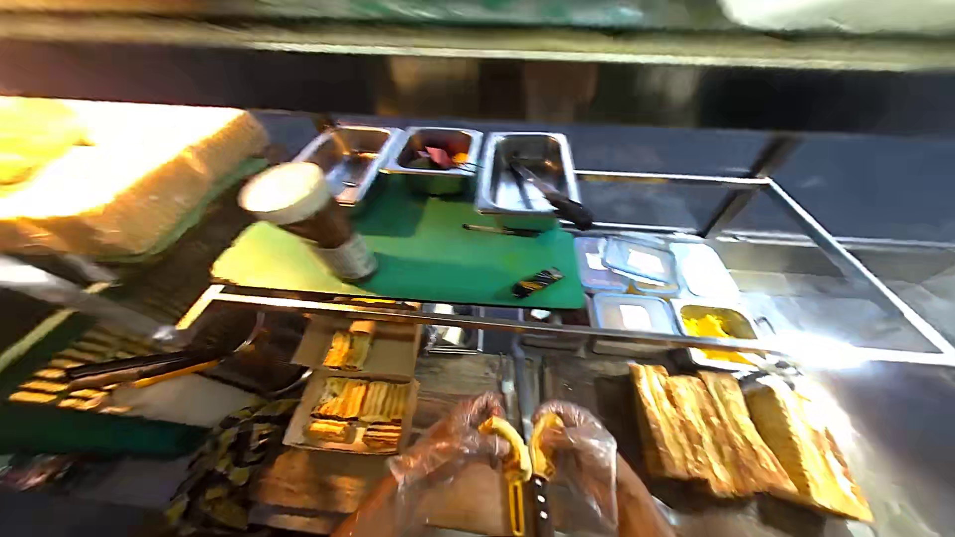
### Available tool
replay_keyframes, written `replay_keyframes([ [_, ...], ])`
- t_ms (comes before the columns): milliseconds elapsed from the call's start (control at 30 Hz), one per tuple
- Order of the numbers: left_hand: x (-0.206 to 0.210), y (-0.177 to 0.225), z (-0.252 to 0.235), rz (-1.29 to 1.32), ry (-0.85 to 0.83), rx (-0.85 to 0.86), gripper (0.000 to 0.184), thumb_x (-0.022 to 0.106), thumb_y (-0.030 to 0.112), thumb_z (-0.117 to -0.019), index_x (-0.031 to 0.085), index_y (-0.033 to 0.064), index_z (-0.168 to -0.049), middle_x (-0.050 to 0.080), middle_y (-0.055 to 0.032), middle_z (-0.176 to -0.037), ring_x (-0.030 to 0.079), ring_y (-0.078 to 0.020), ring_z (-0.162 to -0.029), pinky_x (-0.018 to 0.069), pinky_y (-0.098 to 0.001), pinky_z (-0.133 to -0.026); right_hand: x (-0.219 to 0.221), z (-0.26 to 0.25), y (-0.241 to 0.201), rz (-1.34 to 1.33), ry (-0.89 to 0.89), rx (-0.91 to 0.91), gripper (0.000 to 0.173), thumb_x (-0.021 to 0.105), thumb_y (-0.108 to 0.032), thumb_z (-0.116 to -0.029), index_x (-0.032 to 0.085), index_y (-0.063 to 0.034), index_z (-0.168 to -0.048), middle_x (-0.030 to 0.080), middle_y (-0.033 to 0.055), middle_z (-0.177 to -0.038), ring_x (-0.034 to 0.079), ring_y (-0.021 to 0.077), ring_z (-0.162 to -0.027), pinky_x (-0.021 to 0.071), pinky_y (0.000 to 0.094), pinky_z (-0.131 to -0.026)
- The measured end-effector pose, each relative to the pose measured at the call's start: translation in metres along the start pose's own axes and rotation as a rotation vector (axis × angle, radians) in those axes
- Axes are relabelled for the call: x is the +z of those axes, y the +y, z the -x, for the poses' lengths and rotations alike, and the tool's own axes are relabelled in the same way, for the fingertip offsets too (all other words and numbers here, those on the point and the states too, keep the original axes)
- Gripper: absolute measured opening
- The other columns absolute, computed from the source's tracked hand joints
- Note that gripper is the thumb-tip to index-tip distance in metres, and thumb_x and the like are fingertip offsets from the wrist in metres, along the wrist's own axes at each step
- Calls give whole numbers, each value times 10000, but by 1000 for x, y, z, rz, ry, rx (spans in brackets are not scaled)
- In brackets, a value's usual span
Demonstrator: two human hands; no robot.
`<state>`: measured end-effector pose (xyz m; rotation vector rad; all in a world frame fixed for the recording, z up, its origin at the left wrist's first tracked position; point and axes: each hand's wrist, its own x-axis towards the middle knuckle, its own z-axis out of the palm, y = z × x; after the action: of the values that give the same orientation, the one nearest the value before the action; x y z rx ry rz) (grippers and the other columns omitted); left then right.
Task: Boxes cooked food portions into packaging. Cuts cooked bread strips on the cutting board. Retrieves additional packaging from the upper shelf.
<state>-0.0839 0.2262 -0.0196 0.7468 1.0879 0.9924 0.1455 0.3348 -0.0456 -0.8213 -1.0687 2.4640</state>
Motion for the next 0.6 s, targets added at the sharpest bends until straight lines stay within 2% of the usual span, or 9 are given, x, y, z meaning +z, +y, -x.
replay_keyframes([
  [67,-24,2,47,8,136,-29,310,735,79,-881,574,70,-1146,689,-76,-962,671,-184,-769,583,-343,-671,48,-19,24,0,-26,76,208,722,-115,-858,704,-56,-1056,727,67,-885,685,154,-744,595,341,-658],
  [100,-39,1,67,-59,211,-67,339,766,101,-867,604,71,-1164,707,-91,-971,680,-194,-762,583,-347,-650,74,-28,33,85,-28,129,194,697,-77,-873,688,-42,-1064,716,74,-891,675,162,-747,588,350,-661],
  [167,-75,8,95,-332,334,-146,394,816,194,-839,652,117,-1188,724,-61,-970,698,-178,-789,596,-360,-702,125,-59,37,462,-45,201,232,709,-97,-905,673,-14,-1119,704,100,-931,665,177,-774,577,364,-697],
  [267,-124,36,110,-750,421,-170,435,802,319,-844,666,148,-1220,713,-57,-1004,686,-187,-903,572,-423,-847,188,-113,26,1107,-123,138,365,714,-238,-922,684,-68,-1244,705,138,-1178,677,236,-1097,538,455,-992],
  [333,-147,62,101,-944,492,-142,414,754,378,-881,676,168,-1229,720,-63,-1117,683,-217,-1055,548,-474,-962,222,-142,12,1373,-50,-4,397,652,-214,-944,665,-57,-1308,666,175,-1291,623,288,-1238,480,468,-1091],
  [400,-171,77,80,-1098,555,-79,405,715,369,-907,683,160,-1252,715,-109,-1166,669,-294,-1117,517,-543,-990,236,-171,14,1535,112,-209,395,638,-186,-943,677,-29,-1303,659,205,-1325,607,330,-1282,462,474,-1120],
  [467,-193,70,61,-1189,554,-26,420,659,342,-943,652,169,-1325,686,-110,-1263,646,-301,-1185,505,-541,-1031,235,-200,31,1697,245,-327,392,629,-215,-938,698,-65,-1293,673,194,-1314,624,359,-1255,487,522,-1078],
  [533,-207,42,51,-1237,505,10,397,590,325,-997,637,154,-1353,654,-106,-1332,618,-285,-1243,489,-511,-1071,225,-212,58,1820,243,-272,380,591,-263,-961,695,-123,-1298,684,146,-1310,622,344,-1251,472,554,-1077],
  [600,-210,20,53,-1227,459,11,349,539,290,-1038,654,114,-1316,647,-115,-1342,600,-276,-1269,470,-479,-1099,218,-204,78,1883,190,-128,387,550,-204,-977,671,-118,-1334,649,154,-1368,564,361,-1324,381,595,-1148],
])
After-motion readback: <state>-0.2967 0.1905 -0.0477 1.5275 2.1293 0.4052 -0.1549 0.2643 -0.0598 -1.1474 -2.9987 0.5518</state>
